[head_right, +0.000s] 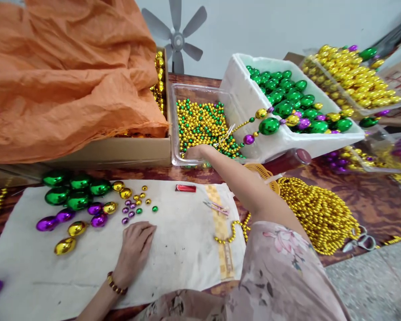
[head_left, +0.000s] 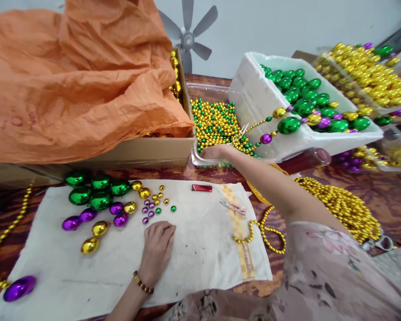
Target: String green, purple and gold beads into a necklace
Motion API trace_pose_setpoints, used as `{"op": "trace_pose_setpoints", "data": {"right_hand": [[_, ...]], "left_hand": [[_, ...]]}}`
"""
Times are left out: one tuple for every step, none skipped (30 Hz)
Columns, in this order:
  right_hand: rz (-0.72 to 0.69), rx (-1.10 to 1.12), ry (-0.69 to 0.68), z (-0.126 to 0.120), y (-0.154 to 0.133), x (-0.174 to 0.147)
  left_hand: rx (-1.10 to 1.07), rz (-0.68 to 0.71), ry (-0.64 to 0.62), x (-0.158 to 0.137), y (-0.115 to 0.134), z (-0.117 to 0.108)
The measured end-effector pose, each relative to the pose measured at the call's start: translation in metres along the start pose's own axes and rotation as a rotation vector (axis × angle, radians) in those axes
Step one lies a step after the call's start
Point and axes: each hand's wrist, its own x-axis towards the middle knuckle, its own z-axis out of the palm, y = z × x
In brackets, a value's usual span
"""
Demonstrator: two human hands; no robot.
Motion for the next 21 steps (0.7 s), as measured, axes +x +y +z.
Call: {"op": "trace_pose_setpoints", "data": {"right_hand": [[-0.009,-0.005,-0.014,0.000,0.000,0.001],[-0.021,-0.011,-0.031,0.001,0.001,0.003],[-0.033,-0.015,-0.046,0.001,0.002,0.004],[-0.041,-0.015,-0.051,0.002,0.003,0.005],[-0.043,-0.012,-0.053,0.002,0.003,0.006],[-0.044,-0.007,-0.055,0.002,0.004,0.006],[-0.041,0.000,-0.056,0.003,0.004,0.006],[-0.036,0.009,-0.057,0.003,0.004,0.005],[-0.031,0.020,-0.057,0.003,0.004,0.004],[-0.027,0.035,-0.057,0.003,0.003,0.003],[-0.025,0.053,-0.056,0.004,0.002,0.002],[-0.023,0.074,-0.055,0.004,0.002,0.001],[-0.023,0.096,-0.052,0.004,0.001,0.001],[-0.023,0.117,-0.049,0.004,0.001,0.000],[-0.023,0.138,-0.043,0.004,0.001,-0.001],[-0.025,0.161,-0.034,0.003,0.001,-0.001],[-0.030,0.185,-0.019,0.002,0.002,-0.003],[-0.038,0.213,0.006,0.000,0.003,-0.006],[-0.050,0.245,0.041,-0.004,0.005,-0.011],[-0.063,0.280,0.090,-0.008,0.006,-0.018],[-0.078,0.318,0.154,-0.012,0.007,-0.028]], "left_hand": [[0.000,-0.001,0.003,0.000,0.001,0.000],[0.001,-0.002,0.005,0.001,0.001,0.000],[0.000,-0.004,0.007,0.001,0.002,0.000],[-0.001,-0.005,0.008,0.002,0.002,-0.001],[-0.003,-0.005,0.009,0.002,0.002,-0.001],[-0.007,-0.005,0.008,0.002,0.002,-0.001],[-0.010,-0.004,0.006,0.002,0.002,-0.001],[-0.013,-0.002,0.003,0.002,0.002,-0.001],[-0.013,-0.001,0.002,0.002,0.001,-0.001],[-0.013,-0.001,0.001,0.002,0.001,0.000],[-0.011,-0.001,-0.003,0.002,0.000,0.000],[-0.008,-0.003,-0.006,0.002,0.000,0.000],[-0.006,-0.005,-0.007,0.002,0.000,0.000],[-0.005,-0.006,-0.006,0.002,0.001,0.000],[-0.007,-0.007,-0.005,0.002,0.001,0.000],[-0.011,-0.007,-0.003,0.003,0.002,0.000],[-0.016,-0.009,-0.001,0.003,0.003,0.000],[-0.021,-0.013,0.000,0.004,0.003,0.000],[-0.025,-0.020,-0.002,0.004,0.004,-0.001],[-0.027,-0.028,-0.002,0.004,0.004,-0.001],[-0.028,-0.034,-0.002,0.004,0.005,-0.001]]}}
